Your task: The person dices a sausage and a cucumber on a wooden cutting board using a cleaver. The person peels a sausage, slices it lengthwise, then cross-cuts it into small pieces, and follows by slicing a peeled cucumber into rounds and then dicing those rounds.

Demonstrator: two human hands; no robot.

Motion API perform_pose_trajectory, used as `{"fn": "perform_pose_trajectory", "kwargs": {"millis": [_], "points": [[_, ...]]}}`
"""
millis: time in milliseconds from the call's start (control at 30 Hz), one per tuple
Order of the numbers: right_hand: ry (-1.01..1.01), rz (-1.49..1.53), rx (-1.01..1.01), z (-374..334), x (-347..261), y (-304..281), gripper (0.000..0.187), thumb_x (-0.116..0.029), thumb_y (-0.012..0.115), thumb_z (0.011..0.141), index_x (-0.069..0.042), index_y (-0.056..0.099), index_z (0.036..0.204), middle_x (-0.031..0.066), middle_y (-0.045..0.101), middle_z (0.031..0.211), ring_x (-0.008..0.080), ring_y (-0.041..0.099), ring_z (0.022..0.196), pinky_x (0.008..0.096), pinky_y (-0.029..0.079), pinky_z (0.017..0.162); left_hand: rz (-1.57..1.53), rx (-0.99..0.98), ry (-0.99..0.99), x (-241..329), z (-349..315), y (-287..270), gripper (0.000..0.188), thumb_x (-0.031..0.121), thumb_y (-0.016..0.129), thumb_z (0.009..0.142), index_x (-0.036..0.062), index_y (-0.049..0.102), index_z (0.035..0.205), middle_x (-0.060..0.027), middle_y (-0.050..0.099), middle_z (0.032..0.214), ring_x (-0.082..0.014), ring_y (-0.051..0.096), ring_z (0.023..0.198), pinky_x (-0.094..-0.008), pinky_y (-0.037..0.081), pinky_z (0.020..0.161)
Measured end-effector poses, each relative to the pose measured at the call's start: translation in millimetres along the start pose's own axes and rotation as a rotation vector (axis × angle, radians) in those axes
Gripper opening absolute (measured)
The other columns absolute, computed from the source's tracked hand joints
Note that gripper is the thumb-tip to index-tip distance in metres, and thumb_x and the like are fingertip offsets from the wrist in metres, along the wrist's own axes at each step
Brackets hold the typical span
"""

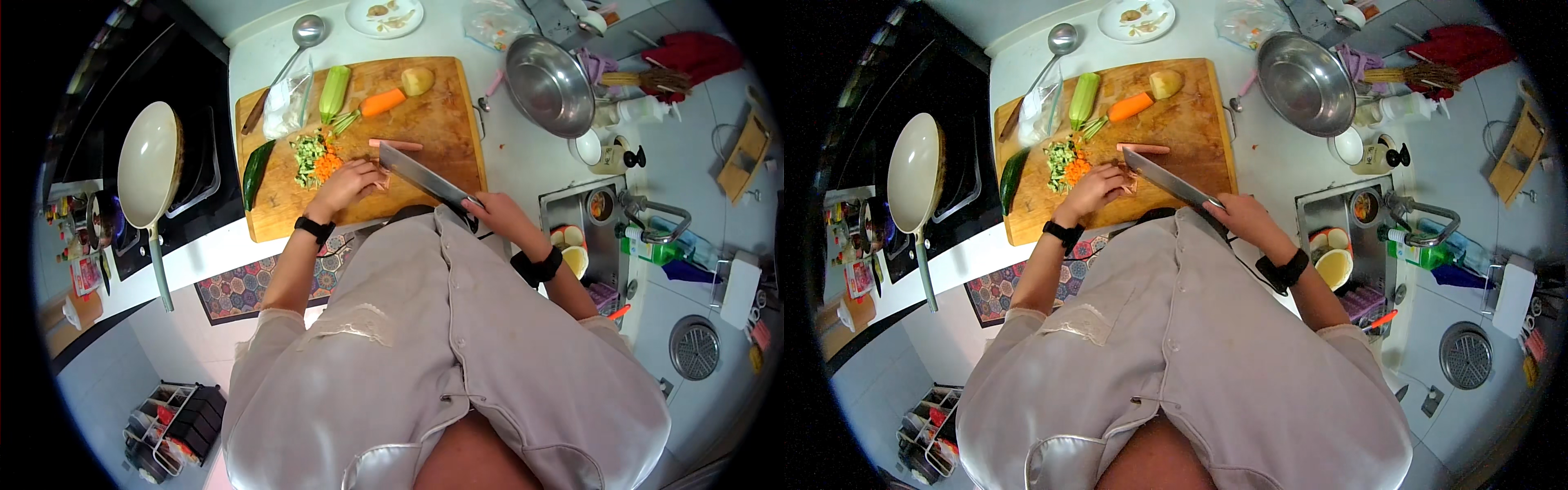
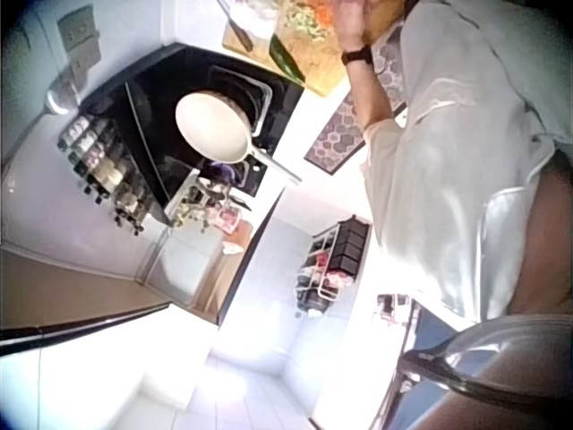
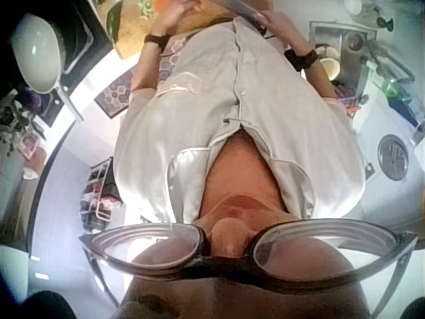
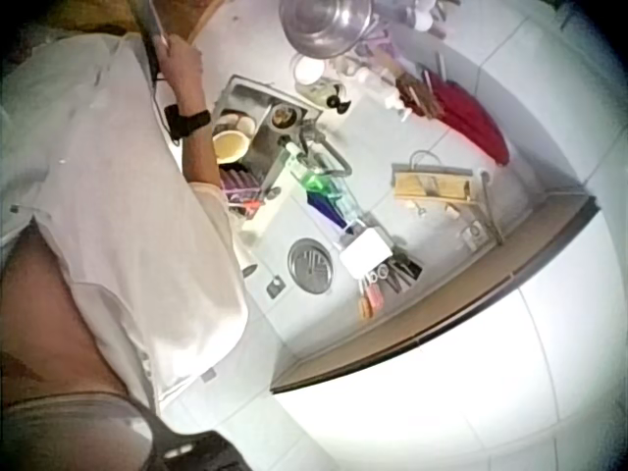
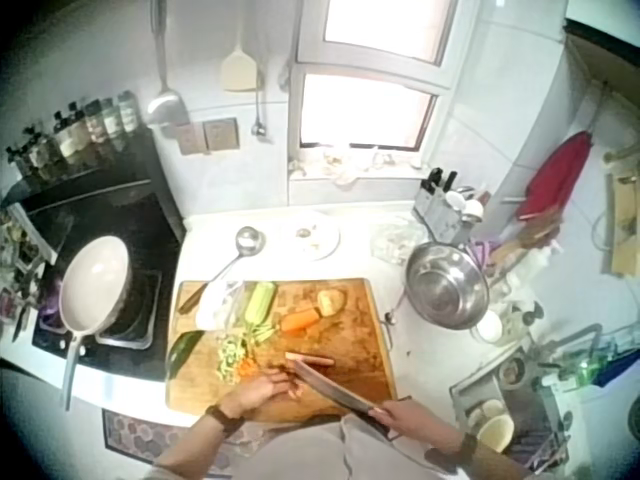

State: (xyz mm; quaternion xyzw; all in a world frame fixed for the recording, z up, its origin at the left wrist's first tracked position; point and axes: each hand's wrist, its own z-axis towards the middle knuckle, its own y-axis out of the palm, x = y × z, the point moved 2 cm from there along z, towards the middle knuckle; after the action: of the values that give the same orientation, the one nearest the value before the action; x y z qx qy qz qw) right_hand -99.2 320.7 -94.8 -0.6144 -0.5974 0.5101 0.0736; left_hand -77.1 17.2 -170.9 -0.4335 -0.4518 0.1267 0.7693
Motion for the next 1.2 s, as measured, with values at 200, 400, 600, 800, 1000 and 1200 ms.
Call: {"fn": "perform_pose_trajectory", "kwargs": {"millis": [200, 400, 600, 800, 1000, 1200], "points": [[-0.029, 0.046, 0.028, 0.3, -6.3, -3.8, 0.041, -0.037, 0.048, 0.09, 0.001, 0.058, 0.08, 0.0188, 0.056, 0.066, 0.0338, 0.053, 0.061, 0.0394, 0.041, 0.058, 0.154, 0.107, -0.132, 21.7, 7.4, -2.2, 0.023, 0.021, 0.067, 0.074, 0.0084, 0.061, 0.092, -0.0077, 0.055, 0.095, -0.0274, 0.052, 0.091, -0.0375, 0.043, 0.079], [0.04, 0.056, 0.024, -6.3, -6.7, -18.1, 0.041, -0.039, 0.046, 0.091, -0.002, 0.061, 0.08, 0.0161, 0.061, 0.069, 0.0342, 0.058, 0.064, 0.0415, 0.044, 0.06, 0.219, 0.205, -0.326, 6.4, 6.1, 28.1, 0.022, 0.023, 0.067, 0.074, 0.0085, 0.061, 0.09, -0.0083, 0.054, 0.084, -0.0265, 0.055, 0.08, -0.0365, 0.046, 0.069], [0.033, -0.008, 0.037, -13.0, 0.2, -13.6, 0.04, -0.037, 0.046, 0.091, -0.002, 0.061, 0.08, 0.0164, 0.06, 0.068, 0.0351, 0.058, 0.065, 0.0411, 0.045, 0.06, 0.127, 0.486, -0.474, 11.0, 9.5, 30.1, 0.033, 0.028, 0.071, 0.07, 0.0072, 0.061, 0.093, -0.0092, 0.055, 0.086, -0.0268, 0.055, 0.08, -0.0378, 0.046, 0.068], [0.022, -0.072, 0.043, -16.8, -0.2, -9.4, 0.04, -0.039, 0.047, 0.09, -0.003, 0.06, 0.081, 0.0174, 0.06, 0.069, 0.0373, 0.057, 0.066, 0.0434, 0.045, 0.061, 0.309, 0.396, -0.373, 13.7, 4.7, 2.4, 0.037, 0.027, 0.071, 0.069, 0.0079, 0.061, 0.099, -0.0095, 0.055, 0.09, -0.0278, 0.053, 0.084, -0.0371, 0.042, 0.071], [0.003, -0.12, 0.046, -16.8, -8.2, -19.5, 0.039, -0.04, 0.048, 0.09, -0.004, 0.06, 0.08, 0.0182, 0.06, 0.069, 0.0378, 0.057, 0.067, 0.0443, 0.045, 0.06, 0.289, 0.28, -0.425, -3.4, 2.5, 12.7, 0.028, 0.025, 0.069, 0.071, 0.0083, 0.061, 0.092, -0.0082, 0.056, 0.086, -0.0271, 0.054, 0.083, -0.0369, 0.04, 0.07], [0.01, -0.11, 0.093, -21.1, -7.0, -14.8, 0.036, -0.037, 0.049, 0.09, -0.003, 0.058, 0.081, 0.0182, 0.058, 0.068, 0.0378, 0.055, 0.064, 0.0439, 0.042, 0.058, 0.146, 0.46, -0.555, -23.6, -1.2, 47.3, 0.025, 0.028, 0.07, 0.069, 0.0068, 0.063, 0.081, -0.0079, 0.059, 0.078, -0.0259, 0.054, 0.082, -0.038, 0.04, 0.07]]}}
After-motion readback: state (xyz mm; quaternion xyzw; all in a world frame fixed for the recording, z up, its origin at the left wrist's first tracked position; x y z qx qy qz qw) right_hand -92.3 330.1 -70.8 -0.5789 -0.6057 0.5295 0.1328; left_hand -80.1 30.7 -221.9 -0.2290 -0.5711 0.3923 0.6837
